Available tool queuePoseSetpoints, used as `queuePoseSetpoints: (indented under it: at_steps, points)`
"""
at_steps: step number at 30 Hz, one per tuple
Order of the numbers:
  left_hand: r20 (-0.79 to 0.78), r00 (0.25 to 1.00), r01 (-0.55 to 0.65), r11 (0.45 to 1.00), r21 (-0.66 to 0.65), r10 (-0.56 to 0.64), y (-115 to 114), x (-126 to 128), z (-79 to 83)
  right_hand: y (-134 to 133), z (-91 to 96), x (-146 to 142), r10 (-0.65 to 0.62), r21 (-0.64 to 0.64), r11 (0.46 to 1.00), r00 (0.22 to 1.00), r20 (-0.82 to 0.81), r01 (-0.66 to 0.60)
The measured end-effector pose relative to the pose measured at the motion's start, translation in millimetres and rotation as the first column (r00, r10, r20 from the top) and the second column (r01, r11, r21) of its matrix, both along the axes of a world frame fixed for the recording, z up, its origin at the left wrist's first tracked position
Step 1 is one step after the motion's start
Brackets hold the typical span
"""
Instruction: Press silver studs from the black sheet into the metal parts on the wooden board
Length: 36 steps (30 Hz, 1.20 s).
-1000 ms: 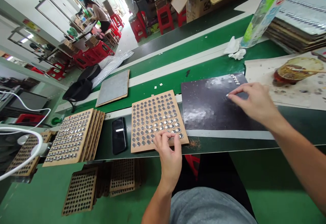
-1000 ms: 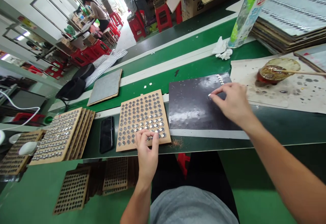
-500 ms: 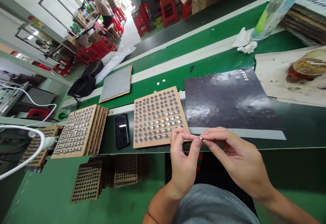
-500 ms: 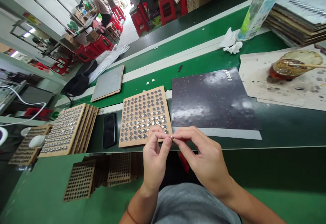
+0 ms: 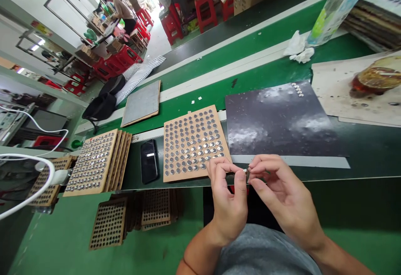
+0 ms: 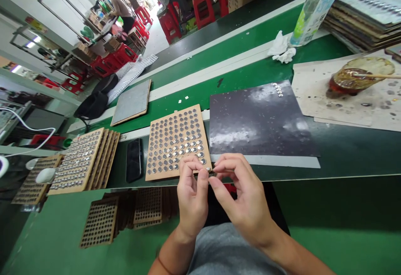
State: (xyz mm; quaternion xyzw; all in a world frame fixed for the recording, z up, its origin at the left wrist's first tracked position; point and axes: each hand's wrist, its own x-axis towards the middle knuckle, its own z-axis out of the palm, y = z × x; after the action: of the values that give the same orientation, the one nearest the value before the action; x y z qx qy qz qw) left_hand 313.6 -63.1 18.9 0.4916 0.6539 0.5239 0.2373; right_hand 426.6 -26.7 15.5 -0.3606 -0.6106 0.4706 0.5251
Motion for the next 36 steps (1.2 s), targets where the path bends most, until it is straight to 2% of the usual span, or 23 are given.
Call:
queuePoseSetpoints:
  at_steps: [4,8,16,26,32,36]
  points:
    - [-0.040,0.999,-0.020,1.000,0.018,0.020,-2.8,1.6,-3.3,-0.8,1.8,-4.8,-0.029,0.009,1.000,0.999,0.018,0.028]
    - [0.019,1.000,-0.004,1.000,0.014,0.004,-1.0,0.0,-2.6,-3.6,3.1,-5.9,0.003,-0.088,0.996,0.997,-0.072,-0.009]
    - [0.134,0.989,0.058,0.998,0.000,-0.058,2.1,-4.0,-0.2,-3.6,4.0,-4.8,-0.053,-0.203,0.979,0.980,-0.190,0.014]
    - [0.187,0.974,0.124,0.992,0.019,-0.125,-0.7,-4.2,-0.8,-1.5,6.3,-3.2,-0.091,-0.210,0.976,0.982,-0.167,0.054]
    - [0.177,0.974,0.139,0.990,0.031,-0.142,-2.0,-5.0,-2.1,-1.8,-2.9,-2.1,-0.044,-0.260,0.965,0.964,-0.261,-0.027]
    - [0.178,0.973,0.143,0.989,0.030,-0.147,-1.6,-4.8,-1.1,-1.1,-2.1,-2.3,0.028,-0.247,0.966,0.978,-0.208,-0.080]
